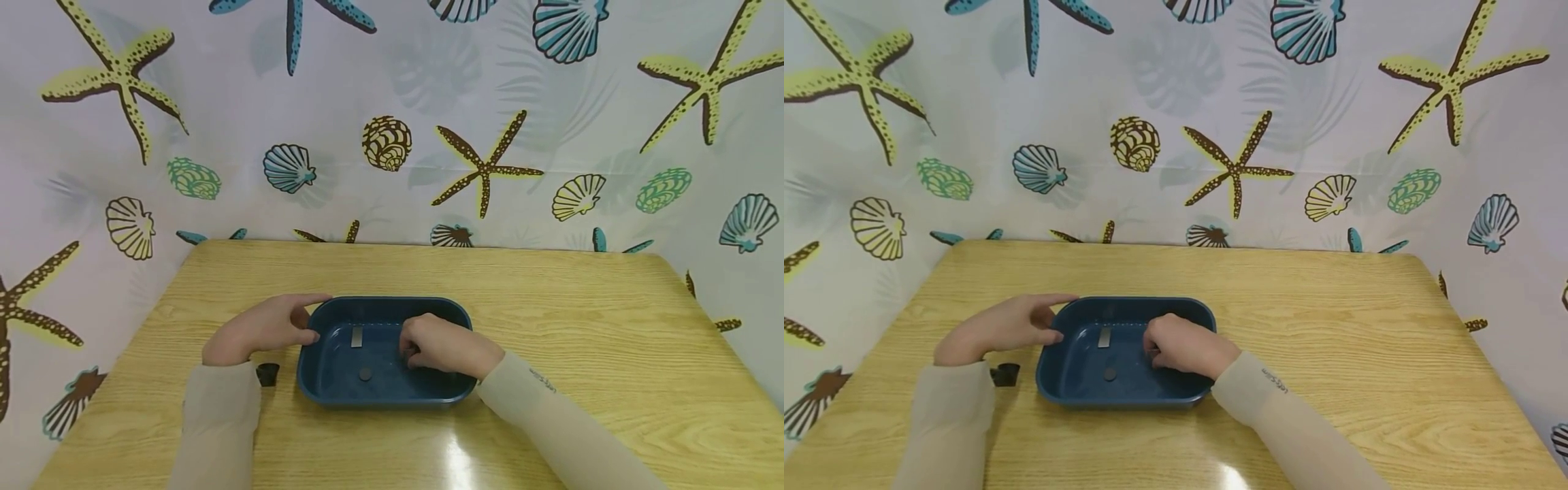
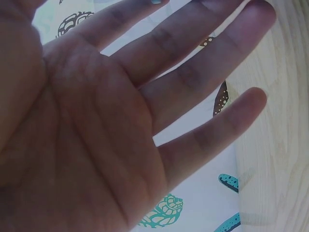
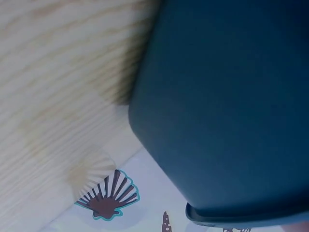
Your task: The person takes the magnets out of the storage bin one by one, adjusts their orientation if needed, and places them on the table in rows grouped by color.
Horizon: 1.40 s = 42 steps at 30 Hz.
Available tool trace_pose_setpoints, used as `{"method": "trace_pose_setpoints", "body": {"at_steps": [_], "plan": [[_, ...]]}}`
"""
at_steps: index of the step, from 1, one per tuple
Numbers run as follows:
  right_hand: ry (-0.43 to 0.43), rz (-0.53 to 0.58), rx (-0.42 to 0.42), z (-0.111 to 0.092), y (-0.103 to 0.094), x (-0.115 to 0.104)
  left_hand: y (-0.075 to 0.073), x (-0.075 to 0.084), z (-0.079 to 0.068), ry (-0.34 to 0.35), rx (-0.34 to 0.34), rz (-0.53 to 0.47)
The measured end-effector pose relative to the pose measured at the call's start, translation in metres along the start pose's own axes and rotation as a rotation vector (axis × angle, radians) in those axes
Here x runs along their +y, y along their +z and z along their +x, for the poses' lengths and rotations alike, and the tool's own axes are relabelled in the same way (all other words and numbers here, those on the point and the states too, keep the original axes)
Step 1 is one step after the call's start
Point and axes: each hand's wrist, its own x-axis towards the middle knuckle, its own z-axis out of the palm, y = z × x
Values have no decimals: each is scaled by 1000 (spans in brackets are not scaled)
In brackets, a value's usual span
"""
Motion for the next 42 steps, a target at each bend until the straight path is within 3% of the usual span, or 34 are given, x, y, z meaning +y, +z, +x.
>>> {"method": "trace_pose_setpoints", "body": {"at_steps": [14,19,26,42], "plan": [[-25,37,160,-8,-9,-4,-1,-1,2,-6,-7,-3],[-8,1,209,-10,-9,-5,-1,-1,1,5,-6,-15],[-55,-54,329,-13,-9,-3,0,-1,1,-3,-8,-15],[-142,80,548,-28,-18,8,-1,0,1,-3,-9,-2]]}}
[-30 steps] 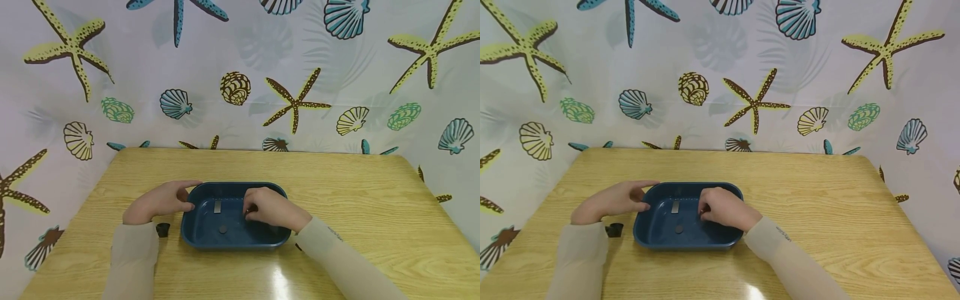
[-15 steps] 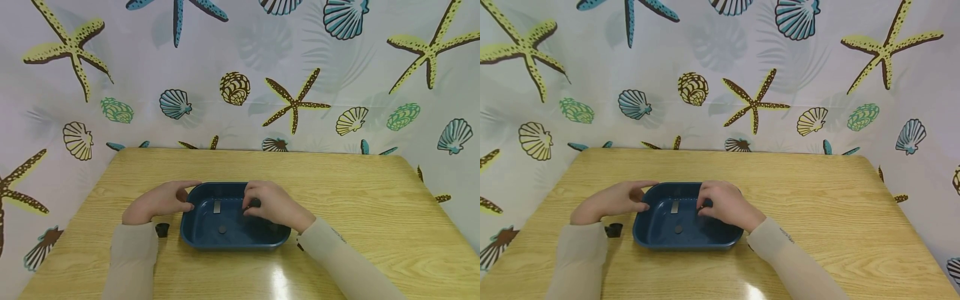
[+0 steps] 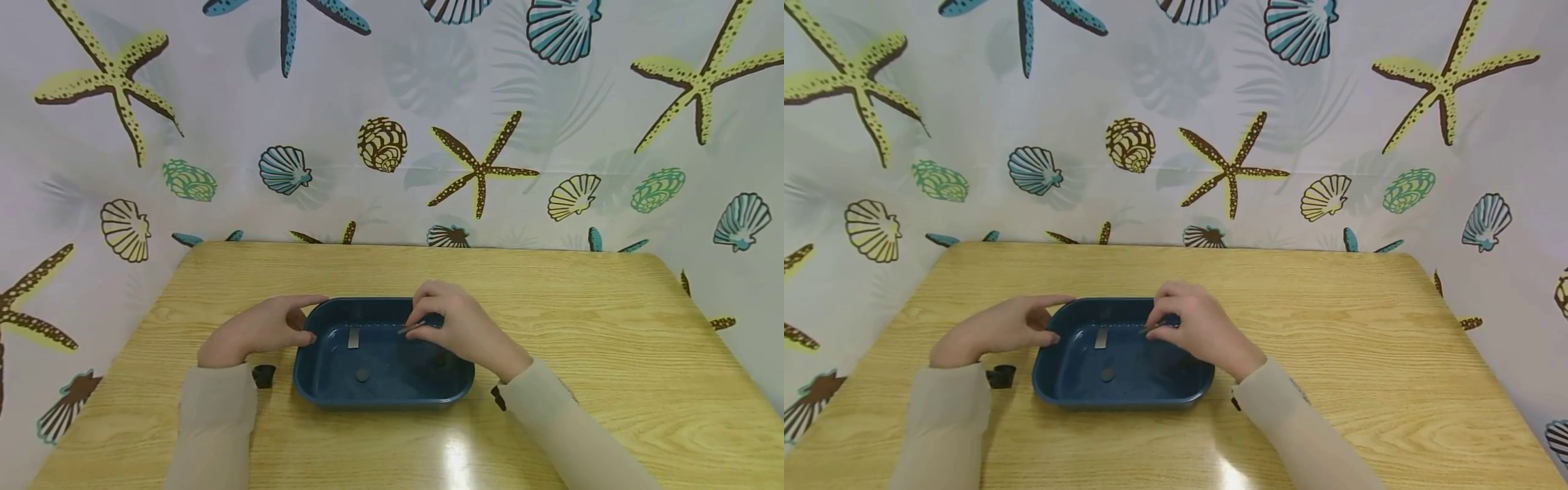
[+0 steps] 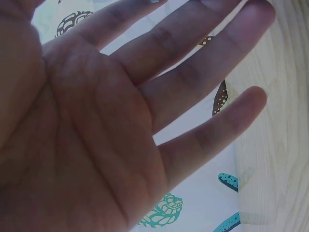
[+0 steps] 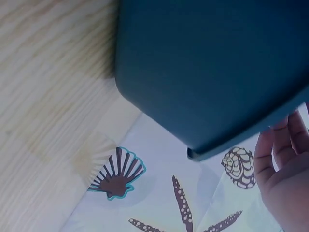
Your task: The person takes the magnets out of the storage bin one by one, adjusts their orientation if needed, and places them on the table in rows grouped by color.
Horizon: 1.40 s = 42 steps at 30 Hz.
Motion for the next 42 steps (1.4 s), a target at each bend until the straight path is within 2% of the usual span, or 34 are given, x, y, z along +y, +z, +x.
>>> {"method": "trace_pose_setpoints", "body": {"at_steps": [6,11,18,24,29,38,42], "plan": [[-15,37,40,-6,-5,2,0,0,0,-1,-5,-12],[34,53,53,-13,-7,4,0,1,0,-1,-6,-15],[90,93,120,-25,-8,6,1,0,1,3,-7,-20],[130,111,145,-33,-11,9,1,0,1,-3,-7,-14],[169,104,175,-37,-19,13,0,0,1,-8,-7,-10],[295,90,249,-49,-39,30,1,1,2,-7,-7,-2],[320,77,278,-52,-44,38,1,0,2,-11,-9,2]]}}
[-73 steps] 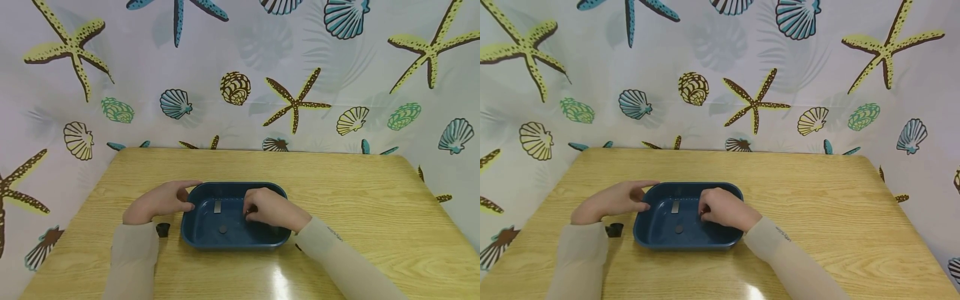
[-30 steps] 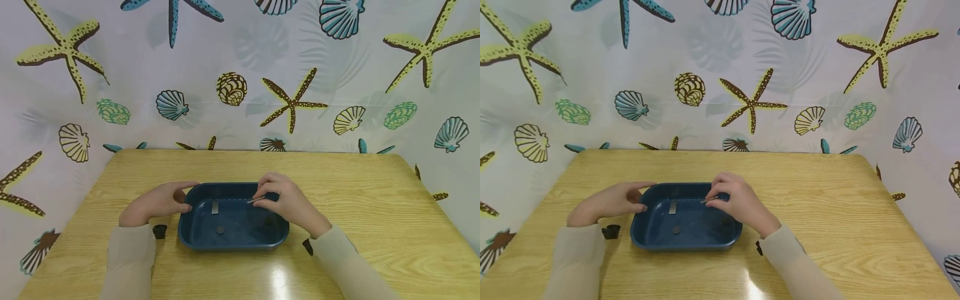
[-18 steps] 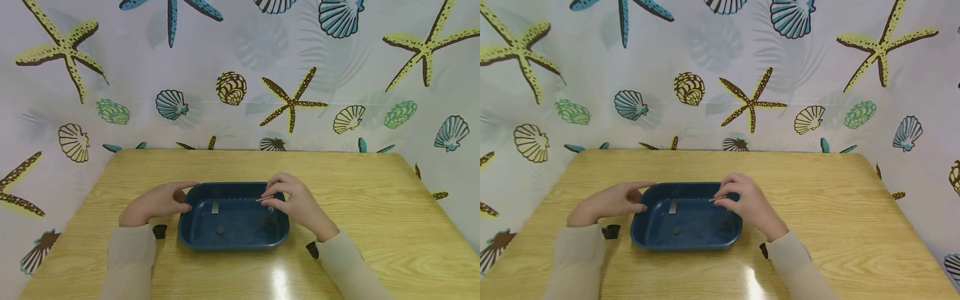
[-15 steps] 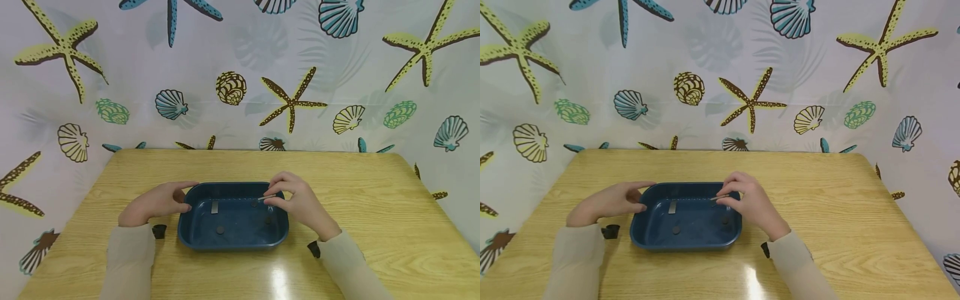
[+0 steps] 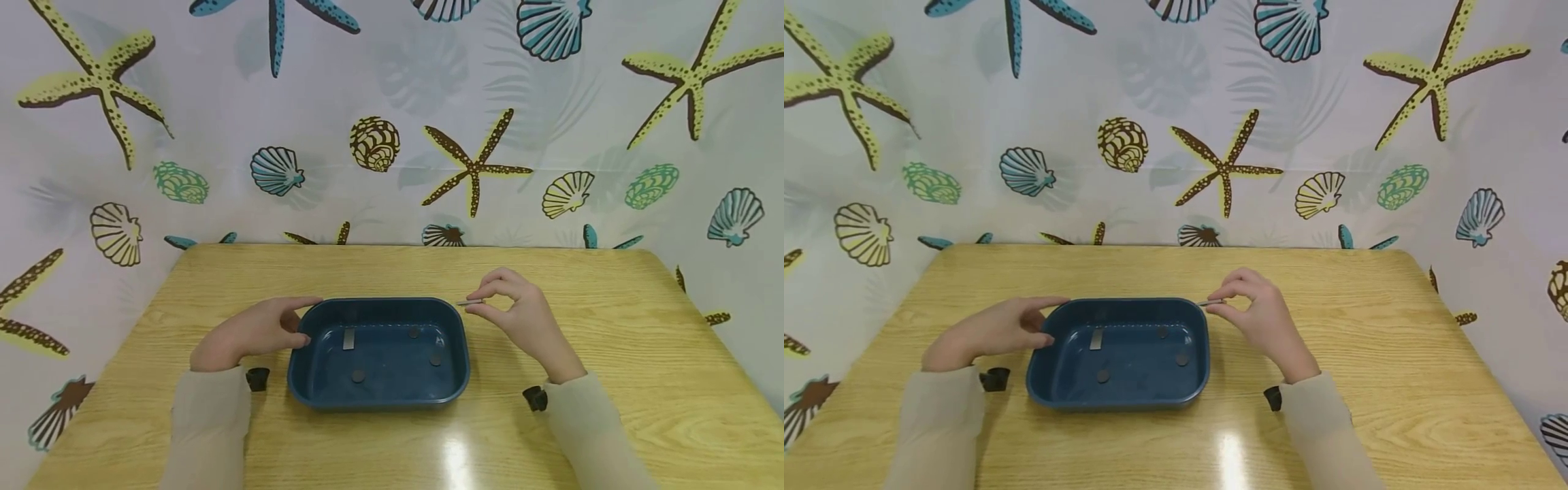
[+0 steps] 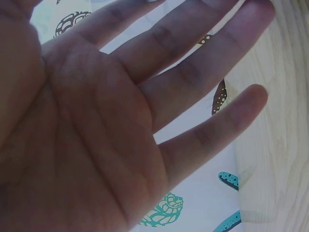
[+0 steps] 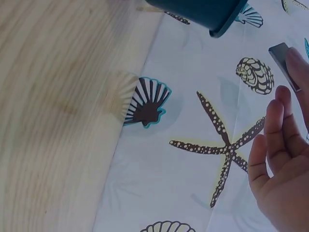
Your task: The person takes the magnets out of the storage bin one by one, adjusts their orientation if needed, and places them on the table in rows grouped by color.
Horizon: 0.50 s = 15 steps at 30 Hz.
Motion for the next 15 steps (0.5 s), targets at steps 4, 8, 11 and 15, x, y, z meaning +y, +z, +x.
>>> {"method": "trace_pose_setpoints", "body": {"at_steps": [4,8,11,15], "plan": [[35,-2,2,0,-4,5,0,0,0,-7,-3,-7],[90,-8,-18,0,-5,8,0,1,-2,-10,-4,-16],[141,-14,-38,0,-5,13,0,2,-2,-6,-5,-18],[194,-30,-64,-1,-5,20,0,3,-2,-7,-1,-12]]}}
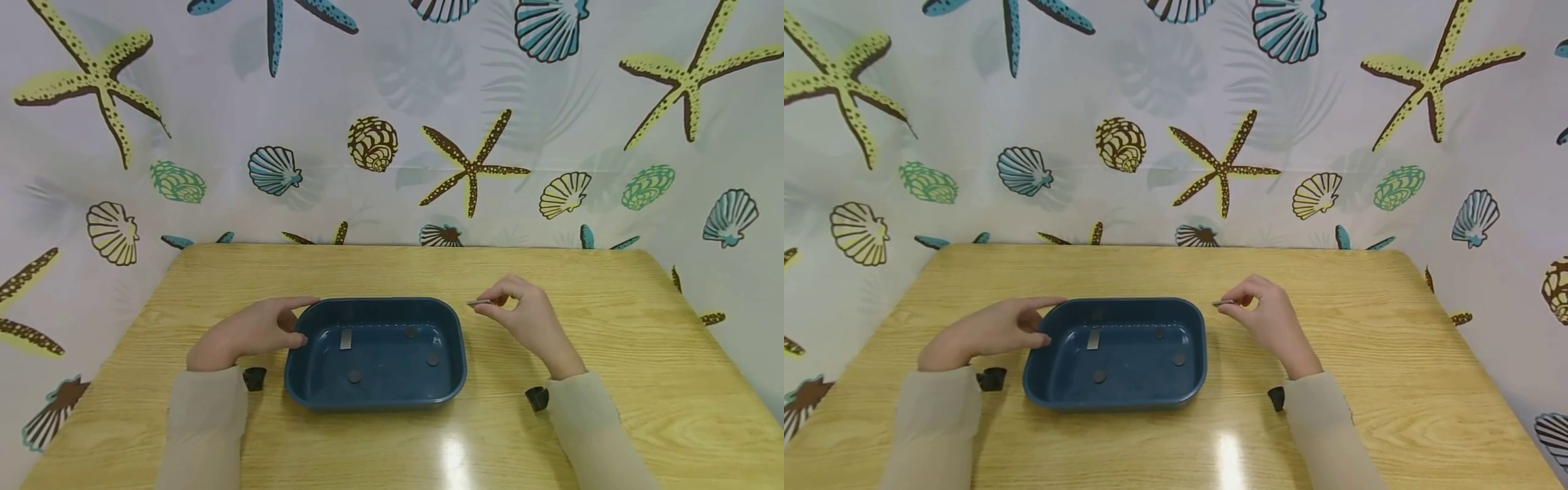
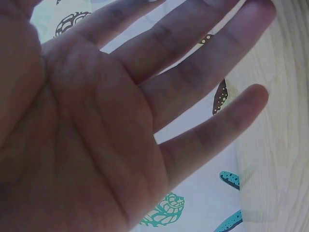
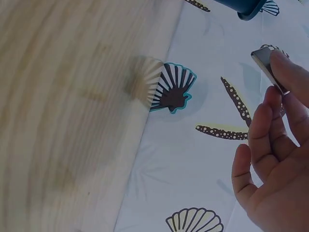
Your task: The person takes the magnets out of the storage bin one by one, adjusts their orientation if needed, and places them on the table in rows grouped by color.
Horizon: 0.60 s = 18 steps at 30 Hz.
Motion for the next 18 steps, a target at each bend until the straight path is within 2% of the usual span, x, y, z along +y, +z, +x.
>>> {"method": "trace_pose_setpoints", "body": {"at_steps": [9,18], "plan": [[60,-71,-56,0,3,7,0,-1,1,-2,1,17],[170,-118,-130,1,5,11,1,-1,2,-9,7,25]]}}
